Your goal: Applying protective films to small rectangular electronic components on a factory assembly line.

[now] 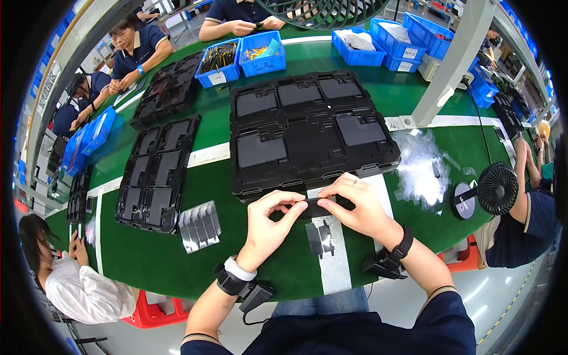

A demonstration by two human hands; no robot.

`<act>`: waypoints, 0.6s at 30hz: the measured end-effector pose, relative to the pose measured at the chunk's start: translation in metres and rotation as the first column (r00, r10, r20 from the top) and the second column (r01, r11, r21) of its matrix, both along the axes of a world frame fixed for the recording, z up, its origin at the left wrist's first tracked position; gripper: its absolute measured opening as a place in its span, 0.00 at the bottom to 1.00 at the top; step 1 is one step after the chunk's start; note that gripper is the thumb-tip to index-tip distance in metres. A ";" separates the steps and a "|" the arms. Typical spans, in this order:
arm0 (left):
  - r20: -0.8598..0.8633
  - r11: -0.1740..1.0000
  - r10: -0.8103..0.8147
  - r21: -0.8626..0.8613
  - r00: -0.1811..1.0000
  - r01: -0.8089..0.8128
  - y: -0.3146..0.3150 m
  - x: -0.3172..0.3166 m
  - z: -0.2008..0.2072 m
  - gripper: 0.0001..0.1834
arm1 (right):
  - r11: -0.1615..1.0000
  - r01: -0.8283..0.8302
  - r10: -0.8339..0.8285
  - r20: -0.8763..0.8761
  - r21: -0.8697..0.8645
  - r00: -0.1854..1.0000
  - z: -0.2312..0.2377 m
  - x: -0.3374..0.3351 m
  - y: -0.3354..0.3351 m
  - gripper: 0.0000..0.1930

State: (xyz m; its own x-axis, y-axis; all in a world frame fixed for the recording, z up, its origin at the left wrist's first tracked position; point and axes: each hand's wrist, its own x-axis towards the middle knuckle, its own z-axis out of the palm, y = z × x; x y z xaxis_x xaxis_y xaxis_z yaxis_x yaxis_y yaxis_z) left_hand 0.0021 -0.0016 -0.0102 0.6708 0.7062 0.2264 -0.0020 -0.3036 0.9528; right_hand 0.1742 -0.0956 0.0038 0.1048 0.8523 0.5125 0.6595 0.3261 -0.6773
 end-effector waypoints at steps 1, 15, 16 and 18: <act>0.003 1.000 0.000 0.012 1.000 0.000 -0.001 0.001 0.001 0.08 | 1.000 0.010 -0.010 0.002 -0.002 1.000 -0.001 0.000 0.000 0.06; -0.021 0.998 0.058 0.025 0.998 -0.057 -0.005 0.002 -0.001 0.10 | 0.984 0.049 -0.054 0.025 0.173 0.998 -0.007 -0.003 -0.001 0.08; -0.018 0.998 0.065 0.029 0.998 -0.064 -0.005 0.001 0.000 0.10 | 0.982 0.048 -0.055 0.034 0.180 0.998 -0.006 -0.003 -0.001 0.08; -0.014 0.997 0.072 0.032 0.997 -0.071 -0.005 0.001 -0.001 0.10 | 0.982 0.044 -0.051 0.036 0.185 0.998 -0.008 -0.003 -0.001 0.08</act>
